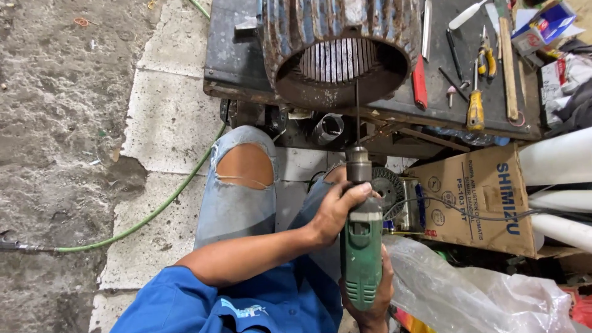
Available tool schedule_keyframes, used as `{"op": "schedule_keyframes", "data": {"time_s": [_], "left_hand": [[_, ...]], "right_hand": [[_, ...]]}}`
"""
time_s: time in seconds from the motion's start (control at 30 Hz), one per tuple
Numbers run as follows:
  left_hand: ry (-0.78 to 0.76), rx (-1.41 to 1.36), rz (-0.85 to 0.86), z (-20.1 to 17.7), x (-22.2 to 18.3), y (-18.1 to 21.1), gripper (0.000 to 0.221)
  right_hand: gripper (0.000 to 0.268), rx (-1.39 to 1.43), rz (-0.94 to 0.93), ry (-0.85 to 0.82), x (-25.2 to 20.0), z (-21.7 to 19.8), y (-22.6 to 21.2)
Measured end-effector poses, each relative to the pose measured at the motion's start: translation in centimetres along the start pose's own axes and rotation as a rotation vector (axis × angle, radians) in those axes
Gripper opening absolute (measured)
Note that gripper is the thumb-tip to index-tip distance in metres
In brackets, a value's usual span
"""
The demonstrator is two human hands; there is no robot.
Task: The person is using a power drill with a grinding attachment to clean or smooth the internal slots of a metal motor casing.
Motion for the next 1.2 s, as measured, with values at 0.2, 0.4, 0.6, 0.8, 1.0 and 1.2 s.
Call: {"op": "schedule_keyframes", "data": {"time_s": [0.2, 0.4, 0.6, 0.8, 1.0, 1.2], "left_hand": [[0.109, -0.072, 0.056, -0.2, 1.2, 2.7, 0.032], [0.121, 0.046, 0.026, 0.2, 4.2, 5.7, 0.04], [0.111, 0.201, 0.087, 0.9, 3.3, 5.2, 0.038], [-0.121, 0.166, -0.055, 2.4, 4.5, 0.9, 0.027], [-0.072, 0.104, -0.054, 2.9, 3.8, 0.4, 0.026], [0.027, 0.116, 0.003, 2.8, 4.7, 1.9, 0.02]], "right_hand": [[0.106, 0.047, 0.165, -0.031, 2.6, 1.4, -2.2], [0.099, 0.25, 0.196, -0.029, 7.5, 4.2, -4.8], [0.095, 0.194, 0.185, -0.049, 6.3, 3.2, -0.7], [0.095, -0.014, 0.264, -0.025, 0.8, 1.7, 8.2], [0.04, -0.003, 0.112, -0.289, -0.3, 3.0, 10.1], [0.039, 0.012, 0.302, -0.31, 0.9, 4.1, 11.5]]}}
Point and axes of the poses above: each hand's wrist, its own x-axis towards the middle knuckle, its own z-axis out of the palm, y = z × x, the point moved 10 cm from there along x, towards the middle knuckle, and after that the axes turned 15 degrees about y, right-handed, at the moved point
